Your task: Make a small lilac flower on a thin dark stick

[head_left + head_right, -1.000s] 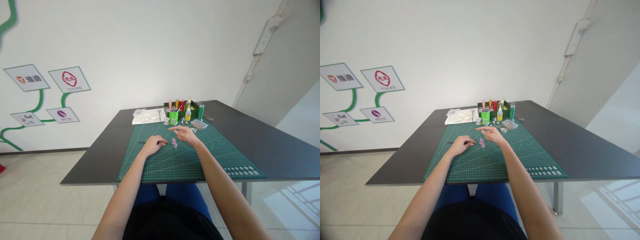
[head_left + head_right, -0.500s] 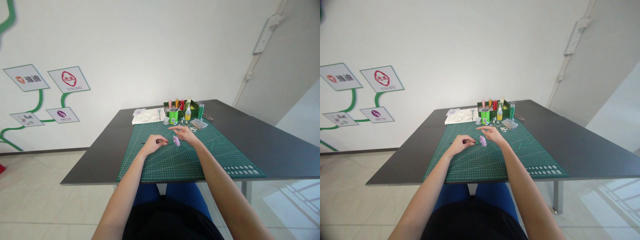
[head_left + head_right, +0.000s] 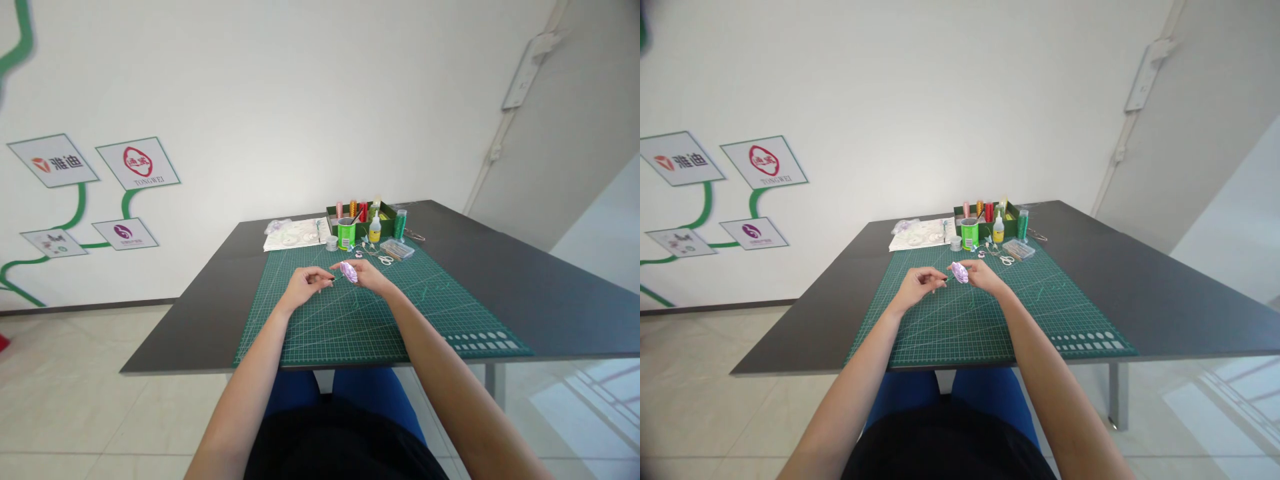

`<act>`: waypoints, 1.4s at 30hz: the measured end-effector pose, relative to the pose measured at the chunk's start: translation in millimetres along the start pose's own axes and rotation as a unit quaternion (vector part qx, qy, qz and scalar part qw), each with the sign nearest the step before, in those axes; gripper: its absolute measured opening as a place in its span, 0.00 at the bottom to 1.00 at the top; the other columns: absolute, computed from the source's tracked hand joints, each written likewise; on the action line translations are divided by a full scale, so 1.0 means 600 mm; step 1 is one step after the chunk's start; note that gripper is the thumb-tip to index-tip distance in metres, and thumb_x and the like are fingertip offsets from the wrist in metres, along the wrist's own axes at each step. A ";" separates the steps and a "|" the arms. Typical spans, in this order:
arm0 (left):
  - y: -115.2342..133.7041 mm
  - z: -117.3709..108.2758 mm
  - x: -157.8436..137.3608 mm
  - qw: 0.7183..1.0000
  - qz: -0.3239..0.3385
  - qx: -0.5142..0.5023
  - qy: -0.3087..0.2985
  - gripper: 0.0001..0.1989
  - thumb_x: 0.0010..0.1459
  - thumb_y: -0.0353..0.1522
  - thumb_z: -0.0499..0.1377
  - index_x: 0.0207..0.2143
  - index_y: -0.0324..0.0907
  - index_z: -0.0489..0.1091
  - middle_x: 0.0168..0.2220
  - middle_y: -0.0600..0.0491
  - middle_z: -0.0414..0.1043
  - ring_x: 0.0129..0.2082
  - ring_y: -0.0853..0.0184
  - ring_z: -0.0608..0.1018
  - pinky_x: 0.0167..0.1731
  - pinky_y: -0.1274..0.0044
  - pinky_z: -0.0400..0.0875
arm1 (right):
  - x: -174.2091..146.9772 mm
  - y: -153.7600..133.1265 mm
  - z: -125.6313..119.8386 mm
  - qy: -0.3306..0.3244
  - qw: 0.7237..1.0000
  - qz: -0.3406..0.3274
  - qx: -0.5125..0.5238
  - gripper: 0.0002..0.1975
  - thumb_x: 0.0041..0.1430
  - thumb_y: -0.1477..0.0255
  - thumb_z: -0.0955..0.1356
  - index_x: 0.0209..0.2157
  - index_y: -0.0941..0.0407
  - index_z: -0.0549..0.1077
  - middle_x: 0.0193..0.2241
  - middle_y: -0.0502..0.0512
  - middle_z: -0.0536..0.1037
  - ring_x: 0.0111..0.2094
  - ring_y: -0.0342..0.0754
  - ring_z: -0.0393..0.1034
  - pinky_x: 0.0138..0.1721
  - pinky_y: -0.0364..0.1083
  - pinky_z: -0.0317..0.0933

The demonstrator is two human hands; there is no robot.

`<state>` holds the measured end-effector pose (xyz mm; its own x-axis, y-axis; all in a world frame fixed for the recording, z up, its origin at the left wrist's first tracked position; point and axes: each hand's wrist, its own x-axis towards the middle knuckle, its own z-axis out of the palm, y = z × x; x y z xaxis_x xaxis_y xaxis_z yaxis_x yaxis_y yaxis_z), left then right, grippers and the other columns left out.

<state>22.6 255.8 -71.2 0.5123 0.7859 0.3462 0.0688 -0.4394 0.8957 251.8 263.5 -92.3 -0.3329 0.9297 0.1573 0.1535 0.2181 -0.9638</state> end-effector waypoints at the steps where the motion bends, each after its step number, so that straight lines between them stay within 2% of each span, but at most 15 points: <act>1: 0.002 0.000 0.002 1.000 0.004 -0.006 0.010 0.17 0.52 0.42 0.70 0.36 0.38 0.81 0.29 0.48 0.81 0.21 0.72 0.73 0.23 0.79 0.68 | 0.003 0.006 0.000 0.000 1.000 -0.002 -0.006 0.22 0.54 0.62 0.70 0.45 0.62 0.80 0.12 0.39 0.53 0.15 0.38 0.43 0.18 0.40 0.37; 6: 0.006 0.002 0.007 0.997 0.018 -0.035 0.072 0.16 0.52 0.40 0.70 0.37 0.38 0.78 0.28 0.51 0.78 0.23 0.72 0.73 0.23 0.80 0.67 | 0.008 0.021 -0.003 -0.010 1.000 -0.013 -0.007 0.26 0.57 0.58 0.70 0.48 0.64 0.78 0.12 0.37 0.51 0.14 0.37 0.43 0.17 0.40 0.38; 12: -0.006 -0.004 0.009 0.993 0.028 -0.005 0.116 0.16 0.56 0.37 0.66 0.44 0.38 0.80 0.30 0.51 0.78 0.23 0.72 0.72 0.24 0.80 0.67 | -0.004 0.005 -0.006 -0.055 0.998 -0.017 -0.023 0.23 0.61 0.59 0.68 0.47 0.63 0.79 0.11 0.37 0.50 0.13 0.37 0.41 0.18 0.41 0.37; 18: -0.028 -0.016 0.016 0.983 0.011 0.038 0.177 0.13 0.55 0.36 0.65 0.41 0.39 0.81 0.33 0.49 0.81 0.21 0.72 0.71 0.24 0.78 0.67 | -0.008 -0.001 -0.006 -0.062 0.998 -0.002 -0.014 0.22 0.61 0.59 0.68 0.45 0.63 0.77 0.11 0.36 0.52 0.14 0.38 0.42 0.18 0.41 0.39; 27: -0.030 -0.021 0.019 0.966 -0.012 -0.014 0.257 0.12 0.51 0.34 0.67 0.38 0.39 0.83 0.27 0.50 0.79 0.20 0.71 0.71 0.21 0.79 0.65 | -0.015 -0.015 -0.013 -0.080 0.996 0.018 -0.046 0.20 0.61 0.61 0.67 0.44 0.63 0.78 0.09 0.40 0.60 0.12 0.39 0.52 0.18 0.41 0.46; 31: -0.029 -0.035 0.018 0.946 -0.009 -0.042 0.321 0.13 0.49 0.34 0.68 0.38 0.38 0.82 0.27 0.50 0.79 0.19 0.73 0.69 0.20 0.80 0.62 | -0.016 -0.015 -0.017 -0.064 0.993 0.026 -0.091 0.22 0.59 0.61 0.68 0.46 0.64 0.79 0.09 0.40 0.61 0.12 0.39 0.52 0.19 0.40 0.48; 39: -0.024 -0.056 0.017 0.906 0.001 -0.124 0.404 0.18 0.45 0.35 0.71 0.39 0.37 0.82 0.27 0.51 0.78 0.18 0.76 0.65 0.20 0.81 0.59 | -0.011 -0.008 -0.024 0.034 0.982 0.064 -0.173 0.18 0.59 0.68 0.67 0.45 0.62 0.81 0.07 0.40 0.58 0.11 0.40 0.52 0.18 0.41 0.49; 42: -0.018 -0.061 0.016 0.888 0.008 -0.166 0.428 0.19 0.42 0.36 0.73 0.39 0.37 0.82 0.26 0.51 0.78 0.18 0.78 0.65 0.19 0.82 0.54 | -0.012 -0.013 -0.021 0.042 0.988 0.038 -0.140 0.20 0.59 0.66 0.68 0.48 0.63 0.81 0.08 0.39 0.58 0.12 0.39 0.49 0.18 0.41 0.46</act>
<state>-4.5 283.8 -67.7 -0.3372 0.8861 0.3178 -0.2614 -0.4125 0.8726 265.0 258.6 -83.4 -0.2340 0.9654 0.1154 0.4312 0.2094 -0.8776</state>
